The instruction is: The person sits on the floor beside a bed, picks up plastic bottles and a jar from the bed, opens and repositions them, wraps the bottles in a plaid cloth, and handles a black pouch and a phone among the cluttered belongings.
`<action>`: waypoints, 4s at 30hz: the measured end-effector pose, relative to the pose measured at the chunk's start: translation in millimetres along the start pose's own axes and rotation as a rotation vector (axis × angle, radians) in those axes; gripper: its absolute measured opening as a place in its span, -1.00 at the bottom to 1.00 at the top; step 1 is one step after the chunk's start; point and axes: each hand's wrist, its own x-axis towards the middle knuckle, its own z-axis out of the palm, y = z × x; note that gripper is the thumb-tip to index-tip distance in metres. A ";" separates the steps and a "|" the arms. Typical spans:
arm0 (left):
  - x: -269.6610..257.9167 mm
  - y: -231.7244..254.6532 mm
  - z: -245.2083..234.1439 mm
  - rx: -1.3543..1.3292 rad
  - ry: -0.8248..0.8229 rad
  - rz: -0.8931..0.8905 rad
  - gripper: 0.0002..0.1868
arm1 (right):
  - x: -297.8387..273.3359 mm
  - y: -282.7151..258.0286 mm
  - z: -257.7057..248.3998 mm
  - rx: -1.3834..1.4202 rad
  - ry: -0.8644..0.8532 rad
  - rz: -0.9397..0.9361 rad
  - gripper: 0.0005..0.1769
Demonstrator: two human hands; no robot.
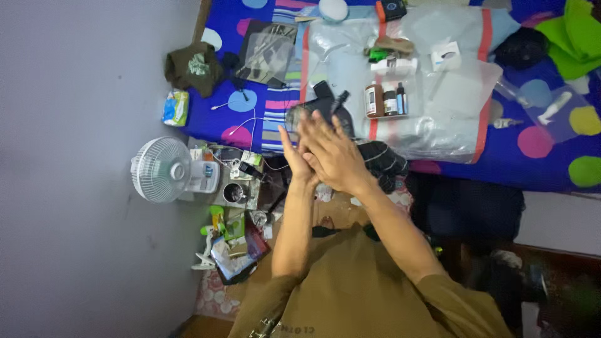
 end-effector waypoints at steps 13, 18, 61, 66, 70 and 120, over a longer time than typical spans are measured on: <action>12.8 22.5 -21.7 0.303 0.051 0.192 -0.37 | 71.9 -8.5 50.9 1.045 0.887 0.158 -0.04; 37.5 35.5 -23.5 0.493 0.222 0.436 -0.45 | 126.6 5.7 68.0 1.201 0.860 0.168 -0.06; 78.3 -22.7 13.1 0.522 0.074 -0.026 -0.44 | -86.0 275.1 100.8 1.262 0.592 1.330 -0.34; 100.8 -25.0 16.4 0.552 0.092 0.008 -0.48 | -121.4 371.9 115.3 0.898 0.371 1.342 -0.45; 125.2 -32.3 20.3 0.557 0.110 0.051 -0.48 | -112.7 424.3 127.1 0.752 0.299 1.372 -0.50; 146.7 -50.5 57.0 0.785 0.300 0.070 -0.48 | -75.2 498.1 171.8 -0.507 -0.649 0.560 -0.17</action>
